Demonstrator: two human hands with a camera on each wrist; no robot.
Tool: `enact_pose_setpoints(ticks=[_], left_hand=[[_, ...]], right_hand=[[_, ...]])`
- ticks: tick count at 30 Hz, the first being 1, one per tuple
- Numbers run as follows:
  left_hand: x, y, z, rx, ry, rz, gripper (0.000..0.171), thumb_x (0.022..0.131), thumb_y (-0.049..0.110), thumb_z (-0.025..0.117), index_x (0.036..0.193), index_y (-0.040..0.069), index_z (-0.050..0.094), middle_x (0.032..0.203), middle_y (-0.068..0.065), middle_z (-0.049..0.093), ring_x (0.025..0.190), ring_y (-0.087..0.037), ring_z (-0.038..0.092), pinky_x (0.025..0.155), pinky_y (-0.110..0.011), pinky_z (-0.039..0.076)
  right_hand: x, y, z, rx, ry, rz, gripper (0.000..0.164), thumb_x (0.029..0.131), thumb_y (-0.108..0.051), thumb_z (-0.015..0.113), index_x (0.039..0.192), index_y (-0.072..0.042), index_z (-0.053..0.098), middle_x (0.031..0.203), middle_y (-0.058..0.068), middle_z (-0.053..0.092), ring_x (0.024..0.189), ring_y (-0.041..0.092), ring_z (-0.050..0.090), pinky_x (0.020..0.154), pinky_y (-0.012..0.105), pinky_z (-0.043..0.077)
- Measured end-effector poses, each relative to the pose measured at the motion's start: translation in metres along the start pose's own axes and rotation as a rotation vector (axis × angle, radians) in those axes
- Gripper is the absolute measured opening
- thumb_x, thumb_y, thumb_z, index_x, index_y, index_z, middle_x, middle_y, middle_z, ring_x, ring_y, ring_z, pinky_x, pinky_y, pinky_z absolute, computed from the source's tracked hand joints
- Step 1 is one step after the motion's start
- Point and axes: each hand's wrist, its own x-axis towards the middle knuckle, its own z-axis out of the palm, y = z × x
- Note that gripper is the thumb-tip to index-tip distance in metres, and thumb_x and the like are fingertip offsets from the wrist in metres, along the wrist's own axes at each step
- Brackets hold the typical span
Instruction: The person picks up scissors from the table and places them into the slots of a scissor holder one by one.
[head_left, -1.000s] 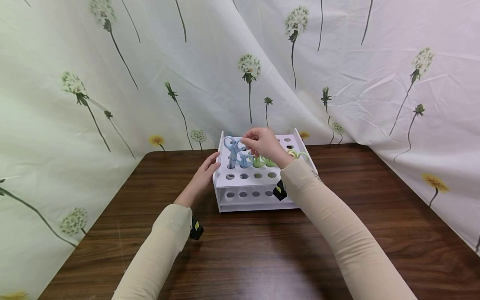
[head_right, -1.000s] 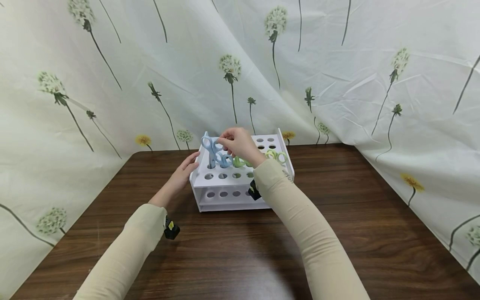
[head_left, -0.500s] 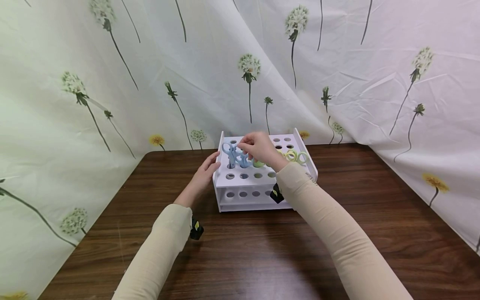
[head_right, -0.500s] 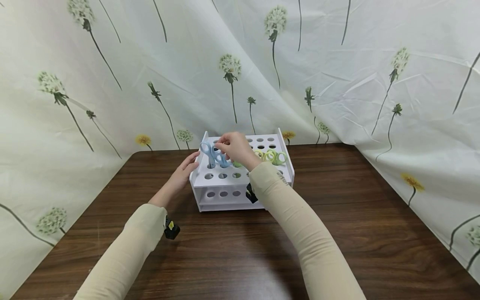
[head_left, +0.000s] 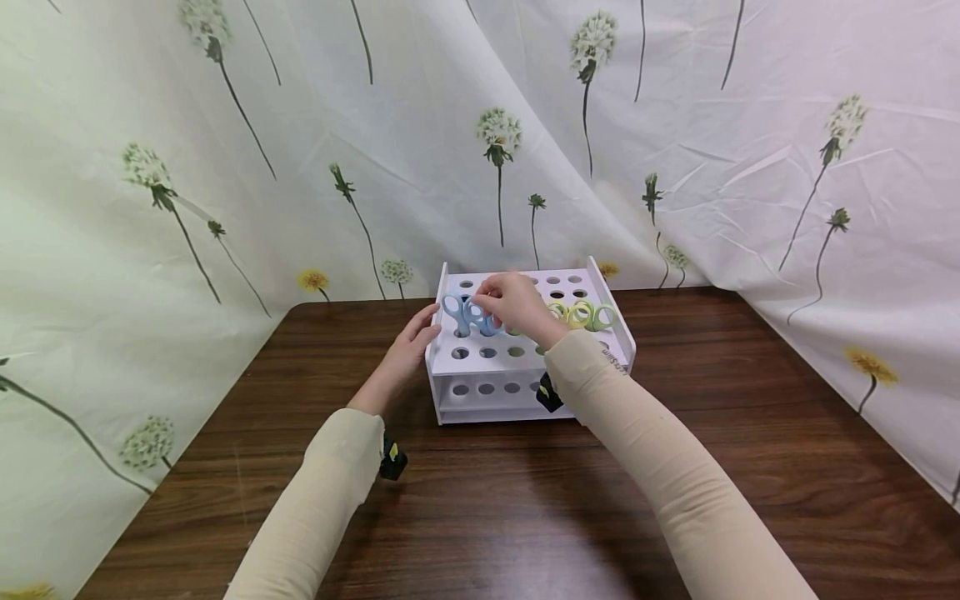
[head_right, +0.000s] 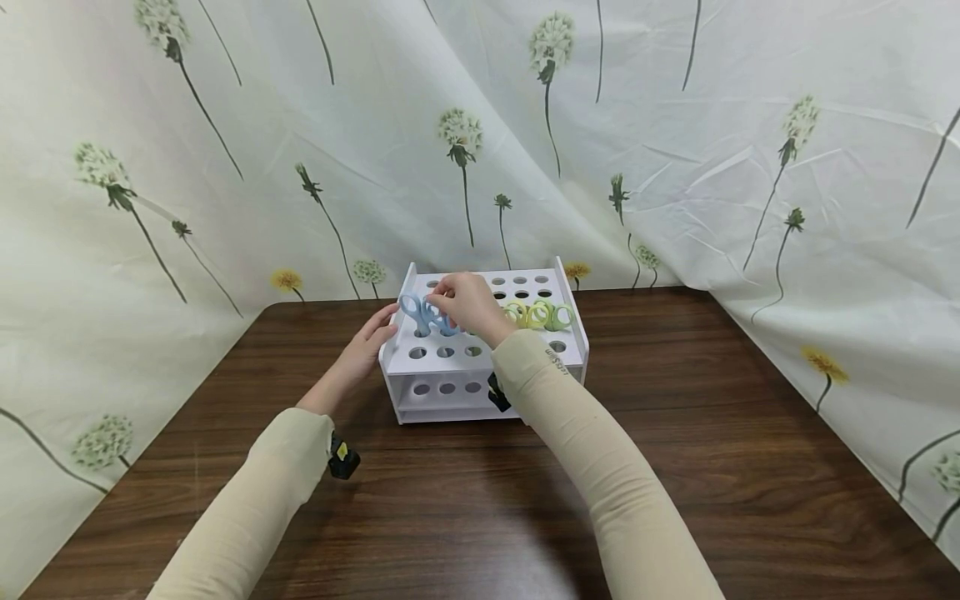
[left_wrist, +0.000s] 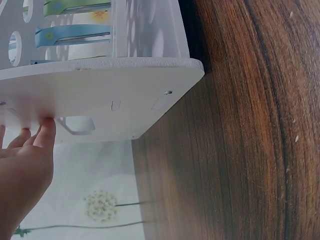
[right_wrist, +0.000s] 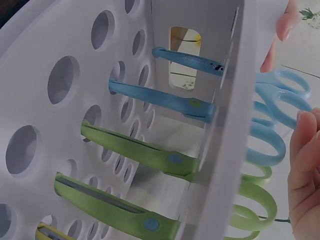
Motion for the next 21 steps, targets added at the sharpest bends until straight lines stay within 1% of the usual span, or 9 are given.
enact_pose_setpoints(ticks=[4, 10, 15, 21], left_hand=[[0.0007, 0.0007, 0.0005, -0.010, 0.001, -0.001, 0.048, 0.098, 0.020, 0.042, 0.144, 0.009, 0.029, 0.147, -0.019, 0.022, 0.133, -0.028, 0.020, 0.106, -0.042, 0.018], [0.0002, 0.0006, 0.0009, -0.003, 0.009, 0.016, 0.048, 0.098, 0.019, 0.043, 0.143, 0.008, 0.031, 0.146, -0.020, 0.024, 0.132, -0.029, 0.022, 0.106, -0.041, 0.019], [-0.0006, -0.0010, 0.0004, 0.024, 0.009, 0.019, 0.049, 0.098, 0.022, 0.043, 0.143, 0.010, 0.030, 0.146, -0.019, 0.024, 0.133, -0.029, 0.022, 0.106, -0.043, 0.019], [-0.0006, -0.0004, 0.0005, 0.019, 0.007, 0.028, 0.048, 0.098, 0.021, 0.043, 0.143, 0.009, 0.031, 0.146, -0.019, 0.025, 0.132, -0.029, 0.023, 0.106, -0.043, 0.020]], right_hand=[[0.0011, 0.0015, 0.0016, -0.010, -0.004, 0.005, 0.014, 0.089, -0.019, 0.062, 0.088, -0.006, 0.067, 0.067, 0.006, 0.063, 0.048, 0.018, 0.054, 0.041, 0.024, 0.041], [0.0017, 0.0036, 0.0045, 0.000, -0.011, 0.007, 0.020, 0.089, -0.020, 0.062, 0.091, -0.002, 0.068, 0.068, 0.008, 0.063, 0.045, 0.014, 0.052, 0.040, 0.024, 0.039], [0.0010, 0.0037, 0.0056, -0.012, -0.020, 0.020, 0.020, 0.089, -0.021, 0.062, 0.090, -0.002, 0.068, 0.069, 0.009, 0.064, 0.044, 0.015, 0.052, 0.040, 0.024, 0.038], [0.0016, 0.0043, 0.0058, -0.018, -0.033, 0.022, 0.019, 0.089, -0.020, 0.063, 0.090, -0.002, 0.068, 0.069, 0.009, 0.064, 0.045, 0.015, 0.053, 0.040, 0.024, 0.038]])
